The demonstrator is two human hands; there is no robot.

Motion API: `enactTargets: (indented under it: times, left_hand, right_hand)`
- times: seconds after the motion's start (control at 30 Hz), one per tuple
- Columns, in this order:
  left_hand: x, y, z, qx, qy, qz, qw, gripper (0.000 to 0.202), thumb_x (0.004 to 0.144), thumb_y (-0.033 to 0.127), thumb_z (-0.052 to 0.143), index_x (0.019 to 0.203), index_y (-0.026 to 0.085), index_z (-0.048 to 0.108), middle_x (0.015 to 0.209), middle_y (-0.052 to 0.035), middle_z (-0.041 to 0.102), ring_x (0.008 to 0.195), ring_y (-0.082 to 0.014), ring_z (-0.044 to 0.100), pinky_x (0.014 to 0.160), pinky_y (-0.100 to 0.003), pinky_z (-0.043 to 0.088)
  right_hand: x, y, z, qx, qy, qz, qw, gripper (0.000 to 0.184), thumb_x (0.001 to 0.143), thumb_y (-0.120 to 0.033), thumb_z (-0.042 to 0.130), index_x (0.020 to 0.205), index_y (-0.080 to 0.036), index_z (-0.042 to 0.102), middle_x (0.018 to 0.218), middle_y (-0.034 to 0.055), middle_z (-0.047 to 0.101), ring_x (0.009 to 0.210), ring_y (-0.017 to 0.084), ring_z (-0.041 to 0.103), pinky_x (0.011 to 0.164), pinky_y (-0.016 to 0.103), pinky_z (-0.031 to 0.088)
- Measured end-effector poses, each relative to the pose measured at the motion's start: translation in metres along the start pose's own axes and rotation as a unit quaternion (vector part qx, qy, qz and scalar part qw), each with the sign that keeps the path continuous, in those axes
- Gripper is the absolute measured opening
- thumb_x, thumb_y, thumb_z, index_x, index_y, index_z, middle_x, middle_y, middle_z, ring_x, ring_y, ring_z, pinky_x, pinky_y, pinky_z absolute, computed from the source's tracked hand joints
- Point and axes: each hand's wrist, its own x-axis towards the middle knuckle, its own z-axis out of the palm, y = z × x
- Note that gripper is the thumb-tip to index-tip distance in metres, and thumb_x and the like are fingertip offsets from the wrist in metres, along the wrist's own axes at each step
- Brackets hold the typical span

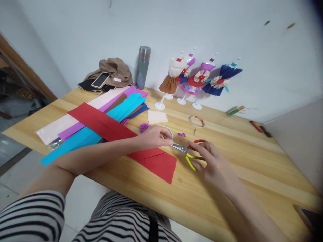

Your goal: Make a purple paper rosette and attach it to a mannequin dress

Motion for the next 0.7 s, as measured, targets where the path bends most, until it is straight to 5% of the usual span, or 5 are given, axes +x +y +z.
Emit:
enactTargets:
  times: [0.13, 0.33, 0.43, 0.57, 0.7]
  left_hand:
    - [0.009, 0.003, 0.002, -0.003, -0.03, 0.01, 0.999, 0.01, 0.074, 0.014, 0.06, 0.065, 0.012, 0.064, 0.064, 0.0007, 0.06, 0.067, -0.0111, 0.053, 0.061, -0.022, 0.038]
    - [0.02, 0.012, -0.006, 0.085, 0.049, -0.011, 0.995, 0.019, 0.079, 0.017, 0.057, 0.061, 0.014, 0.056, 0.062, 0.0025, 0.055, 0.062, -0.0099, 0.049, 0.058, -0.023, 0.033]
    - [0.025, 0.019, -0.005, 0.075, 0.044, -0.03, 0.996, 0.023, 0.082, 0.016, 0.053, 0.059, 0.014, 0.055, 0.064, 0.0019, 0.056, 0.062, -0.0099, 0.052, 0.058, -0.023, 0.036]
    - [0.031, 0.02, 0.004, -0.071, -0.002, -0.088, 0.994, 0.024, 0.084, 0.014, 0.055, 0.06, 0.013, 0.055, 0.065, 0.0003, 0.06, 0.061, -0.0093, 0.056, 0.061, -0.023, 0.044]
    - [0.034, 0.019, 0.01, -0.272, -0.014, -0.144, 0.951, 0.02, 0.089, 0.017, 0.059, 0.07, 0.01, 0.06, 0.073, -0.0039, 0.065, 0.062, -0.0091, 0.06, 0.062, -0.024, 0.047]
  right_hand:
    - [0.001, 0.0, -0.002, -0.001, -0.009, -0.003, 1.0, 0.054, 0.091, -0.02, 0.056, 0.143, -0.031, 0.05, 0.106, 0.0116, 0.06, 0.091, 0.027, 0.066, 0.068, 0.04, 0.059]
    - [-0.008, 0.006, -0.002, 0.074, -0.01, 0.035, 0.997, 0.046, 0.089, -0.018, 0.058, 0.134, -0.03, 0.059, 0.107, 0.0106, 0.063, 0.089, 0.024, 0.068, 0.072, 0.038, 0.062]
    - [-0.014, 0.01, 0.002, 0.125, -0.003, 0.068, 0.99, 0.041, 0.089, -0.018, 0.058, 0.128, -0.028, 0.063, 0.103, 0.0101, 0.064, 0.09, 0.023, 0.069, 0.072, 0.035, 0.063]
    - [-0.023, 0.018, 0.011, 0.161, 0.012, 0.112, 0.98, 0.035, 0.087, -0.024, 0.062, 0.122, -0.024, 0.066, 0.099, 0.0101, 0.067, 0.086, 0.023, 0.07, 0.07, 0.034, 0.062]
    - [-0.03, 0.031, 0.018, 0.149, -0.013, 0.143, 0.978, 0.035, 0.086, -0.029, 0.064, 0.12, -0.021, 0.068, 0.1, 0.0117, 0.069, 0.082, 0.024, 0.071, 0.07, 0.036, 0.061]
